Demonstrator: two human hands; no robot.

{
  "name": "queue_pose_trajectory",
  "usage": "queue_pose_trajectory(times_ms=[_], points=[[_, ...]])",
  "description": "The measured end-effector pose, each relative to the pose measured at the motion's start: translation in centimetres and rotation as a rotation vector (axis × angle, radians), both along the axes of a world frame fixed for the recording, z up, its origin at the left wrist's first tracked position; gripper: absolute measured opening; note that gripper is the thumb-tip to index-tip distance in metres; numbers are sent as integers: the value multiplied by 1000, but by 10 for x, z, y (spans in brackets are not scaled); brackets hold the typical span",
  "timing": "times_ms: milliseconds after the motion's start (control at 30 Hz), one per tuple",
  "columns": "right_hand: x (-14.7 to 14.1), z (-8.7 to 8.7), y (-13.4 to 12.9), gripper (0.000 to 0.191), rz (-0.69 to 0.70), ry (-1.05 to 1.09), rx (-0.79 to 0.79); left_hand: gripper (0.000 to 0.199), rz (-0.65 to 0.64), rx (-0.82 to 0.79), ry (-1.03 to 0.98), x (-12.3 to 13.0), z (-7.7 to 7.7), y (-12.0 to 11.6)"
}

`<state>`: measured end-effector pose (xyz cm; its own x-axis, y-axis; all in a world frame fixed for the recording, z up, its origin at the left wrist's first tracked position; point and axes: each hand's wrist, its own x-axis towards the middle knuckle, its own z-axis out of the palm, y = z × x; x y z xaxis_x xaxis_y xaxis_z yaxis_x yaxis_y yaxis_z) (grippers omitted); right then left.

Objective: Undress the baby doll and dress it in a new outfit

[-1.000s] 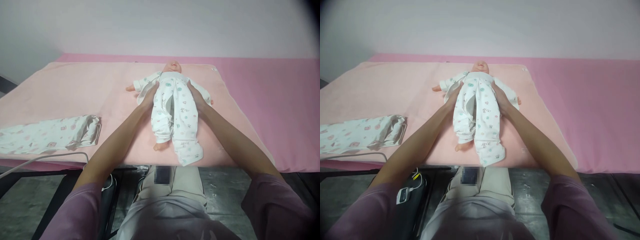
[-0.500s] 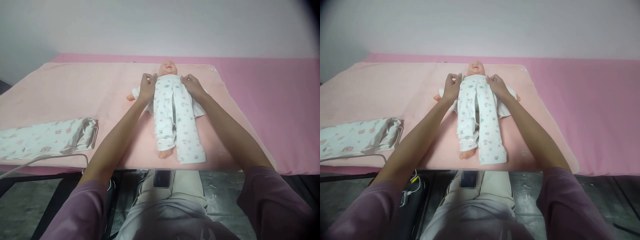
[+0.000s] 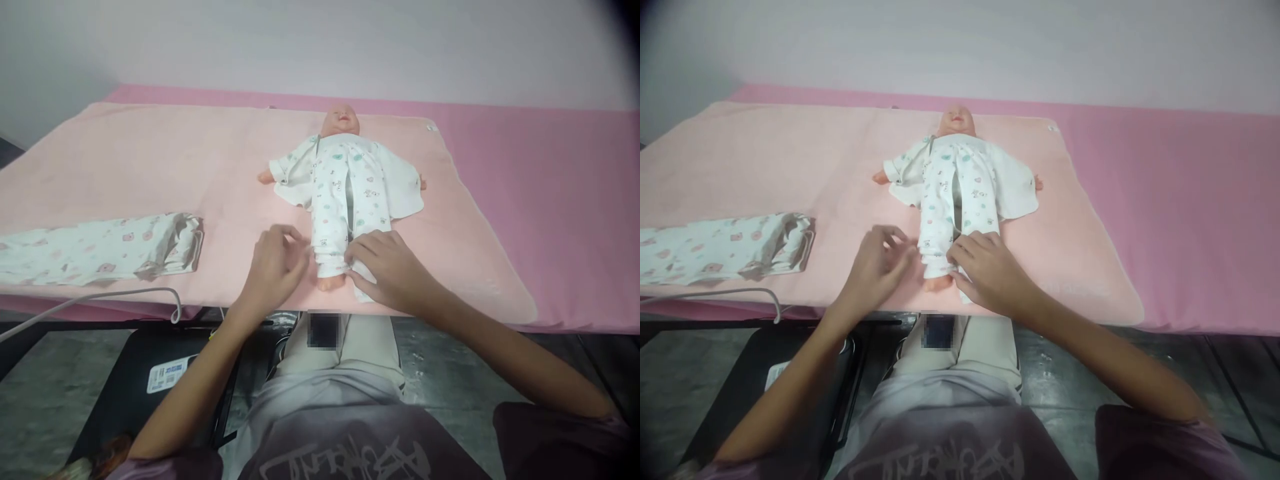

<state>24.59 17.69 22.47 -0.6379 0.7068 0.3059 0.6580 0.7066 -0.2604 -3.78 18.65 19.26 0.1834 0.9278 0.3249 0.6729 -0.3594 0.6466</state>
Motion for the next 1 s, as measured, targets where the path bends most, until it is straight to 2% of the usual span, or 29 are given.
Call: queue_pose_trajectory(times_ms=[33,100,200,367,467,533,600,667,700,733,767,833,900,933,1000], points=[[-2,-10,-9,14,-34,-17,43,24,-16,-38,48,0,-6,-20],[-8,-27,-18,19,-125,-28,122,25,-43,-69,119,5,-19,-42],[-20,-42,-17,23,-242,-47,191,22,-16,-17,177,18,-31,-43],[-30,-39,-22,20,-320,42,212,10,102,58,93,30,-28,-41],[-29,-34,-39,12,-340,112,233,12,154,126,53,28,-26,-60],[-26,-40,-58,6,-336,161,285,17,159,212,55,25,-32,-79],[-24,-59,-83,11,-330,277,396,27,182,351,26,19,-46,-101],[-22,-91,-112,23,-299,475,514,33,209,474,-36,12,-68,-125],[-23,-112,-125,23,-260,589,531,32,207,484,-65,9,-82,-136],[-25,-134,-137,20,-243,683,454,28,199,448,-92,5,-97,-145],[-28,-157,-145,16,-281,734,287,25,192,369,-113,2,-112,-153],[-38,-198,-152,17,-485,784,-152,30,171,130,-136,0,-142,-163],[-50,-229,-145,38,-639,914,-512,52,144,-84,-144,1,-169,-167],[-57,-240,-139,47,-675,977,-627,65,123,-148,-146,3,-181,-167],[-67,-256,-125,55,-694,1063,-738,88,84,-196,-139,9,-199,-166]])
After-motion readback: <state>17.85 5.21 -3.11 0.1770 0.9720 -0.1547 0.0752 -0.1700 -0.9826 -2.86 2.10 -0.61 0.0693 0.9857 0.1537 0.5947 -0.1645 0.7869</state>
